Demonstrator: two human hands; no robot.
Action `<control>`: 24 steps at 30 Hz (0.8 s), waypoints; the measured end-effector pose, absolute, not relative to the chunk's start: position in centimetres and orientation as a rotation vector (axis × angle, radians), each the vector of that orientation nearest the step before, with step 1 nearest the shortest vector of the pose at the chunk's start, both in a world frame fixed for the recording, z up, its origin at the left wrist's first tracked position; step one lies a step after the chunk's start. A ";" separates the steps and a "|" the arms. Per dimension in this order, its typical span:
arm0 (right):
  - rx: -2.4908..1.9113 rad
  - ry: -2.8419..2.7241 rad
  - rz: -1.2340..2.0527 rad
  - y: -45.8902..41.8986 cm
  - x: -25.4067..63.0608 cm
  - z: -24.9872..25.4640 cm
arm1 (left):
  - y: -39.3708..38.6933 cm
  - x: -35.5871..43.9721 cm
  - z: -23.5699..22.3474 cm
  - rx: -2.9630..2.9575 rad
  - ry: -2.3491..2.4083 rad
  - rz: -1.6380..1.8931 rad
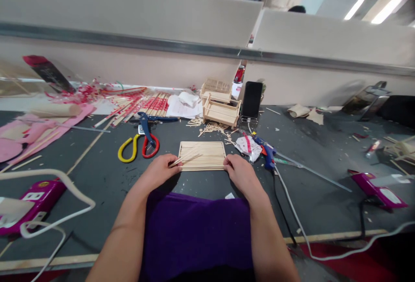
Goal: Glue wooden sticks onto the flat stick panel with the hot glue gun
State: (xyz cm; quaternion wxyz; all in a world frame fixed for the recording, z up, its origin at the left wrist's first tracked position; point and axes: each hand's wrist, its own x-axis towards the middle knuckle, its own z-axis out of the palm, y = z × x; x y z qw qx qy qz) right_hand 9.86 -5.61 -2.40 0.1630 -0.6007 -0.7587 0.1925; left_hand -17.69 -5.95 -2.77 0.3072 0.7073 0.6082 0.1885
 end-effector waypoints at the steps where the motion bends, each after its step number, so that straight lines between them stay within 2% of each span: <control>1: -1.713 -2.168 0.544 -5.6 9.9 -2.4 | -5.9 -17.7 -2.7 1.861 1.603 0.503; 16: -1.813 -2.329 0.392 -5.8 9.4 -2.2 | -5.8 -18.0 -2.9 1.693 1.584 0.685; 20: -1.786 -2.339 0.373 -5.8 9.5 -2.3 | -5.4 -18.8 -3.3 1.663 2.039 0.859; 24: -1.787 -2.335 0.379 -5.8 9.5 -2.4 | -5.7 -18.5 -3.4 1.834 2.458 0.601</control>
